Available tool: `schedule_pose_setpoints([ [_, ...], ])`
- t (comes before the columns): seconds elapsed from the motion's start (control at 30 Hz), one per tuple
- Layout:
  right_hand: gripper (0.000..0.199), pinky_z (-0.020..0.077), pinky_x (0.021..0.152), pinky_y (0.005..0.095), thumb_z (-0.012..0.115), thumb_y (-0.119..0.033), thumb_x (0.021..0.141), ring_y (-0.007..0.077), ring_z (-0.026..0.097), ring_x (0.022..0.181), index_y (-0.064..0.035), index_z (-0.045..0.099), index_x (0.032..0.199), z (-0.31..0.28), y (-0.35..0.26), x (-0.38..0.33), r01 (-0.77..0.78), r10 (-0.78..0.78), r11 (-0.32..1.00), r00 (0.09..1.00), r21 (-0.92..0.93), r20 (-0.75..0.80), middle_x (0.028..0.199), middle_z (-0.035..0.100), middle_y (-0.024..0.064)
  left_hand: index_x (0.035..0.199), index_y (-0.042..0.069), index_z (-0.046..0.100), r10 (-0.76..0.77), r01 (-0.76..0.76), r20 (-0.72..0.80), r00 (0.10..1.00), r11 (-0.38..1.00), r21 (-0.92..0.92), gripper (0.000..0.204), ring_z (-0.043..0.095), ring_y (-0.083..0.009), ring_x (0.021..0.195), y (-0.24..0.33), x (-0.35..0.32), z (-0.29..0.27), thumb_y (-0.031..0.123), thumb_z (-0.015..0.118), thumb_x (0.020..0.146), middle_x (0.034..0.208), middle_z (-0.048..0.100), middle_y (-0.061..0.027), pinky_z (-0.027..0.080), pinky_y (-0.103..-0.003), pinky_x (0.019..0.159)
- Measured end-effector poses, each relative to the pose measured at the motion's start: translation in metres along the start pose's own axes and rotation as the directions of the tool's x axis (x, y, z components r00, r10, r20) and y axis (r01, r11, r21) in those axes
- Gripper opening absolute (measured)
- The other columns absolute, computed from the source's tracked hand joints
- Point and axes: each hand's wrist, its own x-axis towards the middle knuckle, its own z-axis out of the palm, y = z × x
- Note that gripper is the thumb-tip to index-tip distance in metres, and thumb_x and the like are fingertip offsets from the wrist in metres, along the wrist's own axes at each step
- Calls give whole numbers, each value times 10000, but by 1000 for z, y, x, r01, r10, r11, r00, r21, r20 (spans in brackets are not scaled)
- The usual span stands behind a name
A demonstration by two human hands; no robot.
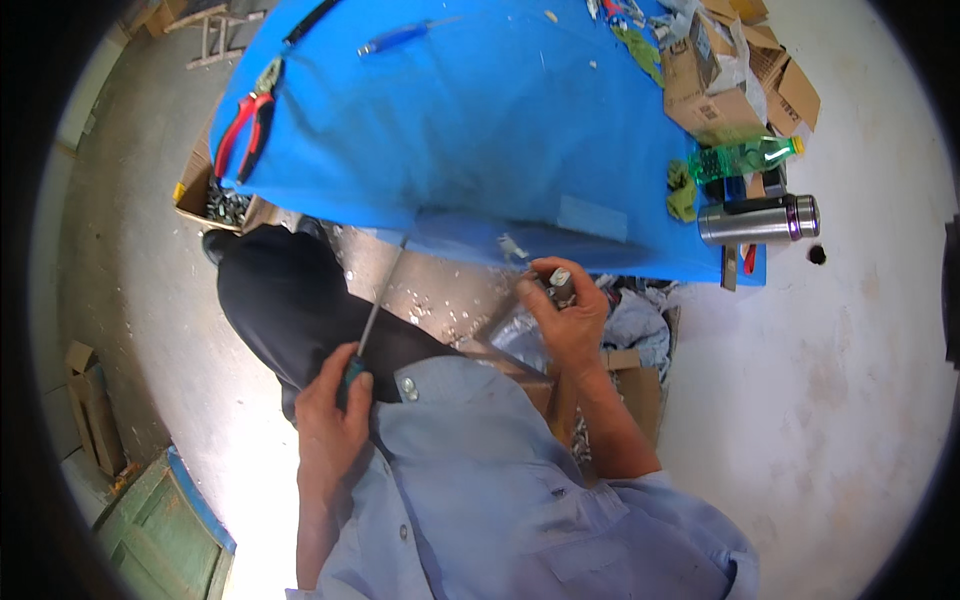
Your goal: The person uses pliers and a screwdriver to disassemble small electronic components, removing metal parts and plastic casings.
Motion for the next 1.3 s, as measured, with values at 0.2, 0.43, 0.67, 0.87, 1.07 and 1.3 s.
schedule_pose_setpoints([
  [0.2, 296, 509, 732, 333, 755, -196, 860, 161, 666, 811, -9, 728, 1088, -142, 150, -63, -300, 262, 823, 954, -481, -147, 917, 739, 83, 1291, 10, 644, 27, -27, 10, 1000, 999, -39, 321, 682, -266, 766, -2, -1, 0, 133, 630, 995, 892, 700, -193, 520, -349, 726],
  [0.43, 238, 442, 532, 370, 659, -260, 921, 238, 687, 678, -38, 735, 960, -333, 329, -268, -781, 559, 479, 623, -400, -547, 785, 715, 110, 1296, 14, 648, 40, -37, 38, 998, 996, -78, 338, 537, -118, 747, 1, 6, 3, 176, 617, 1001, 818, 611, -37, 442, -278, 683],
  [0.67, 113, 379, 474, 299, 727, -161, 883, 103, 548, 578, -55, 690, 897, -192, 252, -163, -780, 755, 624, 584, 53, -298, 704, 631, 11, 1266, 4, 651, 25, -21, 40, 999, 997, -75, 324, 676, -218, 776, -6, 5, 5, 131, 661, 969, 866, 690, -149, 525, -347, 740],
  [0.87, 143, 436, 612, 270, 694, -200, 930, 91, 587, 710, -57, 689, 933, -78, 139, -53, -589, 575, 808, 794, 21, 198, 796, 667, 18, 1332, -11, 614, 85, -88, -51, 995, 995, -49, 418, 572, -108, 799, 28, 12, -10, 155, 705, 960, 891, 643, -48, 501, -266, 744],
  [1.07, 265, 511, 678, 286, 627, -251, 1004, 132, 639, 772, -5, 680, 1088, -30, 36, -6, -555, 417, 805, 782, 212, 464, 860, 694, 55, 1370, -38, 581, 248, -226, -215, 945, 967, 120, 447, 593, -122, 762, 39, 46, -32, 139, 655, 966, 874, 648, -68, 505, -285, 709],
  [1.3, 261, 498, 659, 255, 559, -198, 1057, 112, 621, 844, 9, 683, 1156, -12, -5, 26, -378, 121, 779, 873, 501, 472, 951, 666, 48, 1368, -32, 572, 282, -215, -328, 902, 950, 225, 427, 592, -124, 735, 80, 116, -51, 138, 620, 980, 853, 648, -106, 500, -297, 674],
])
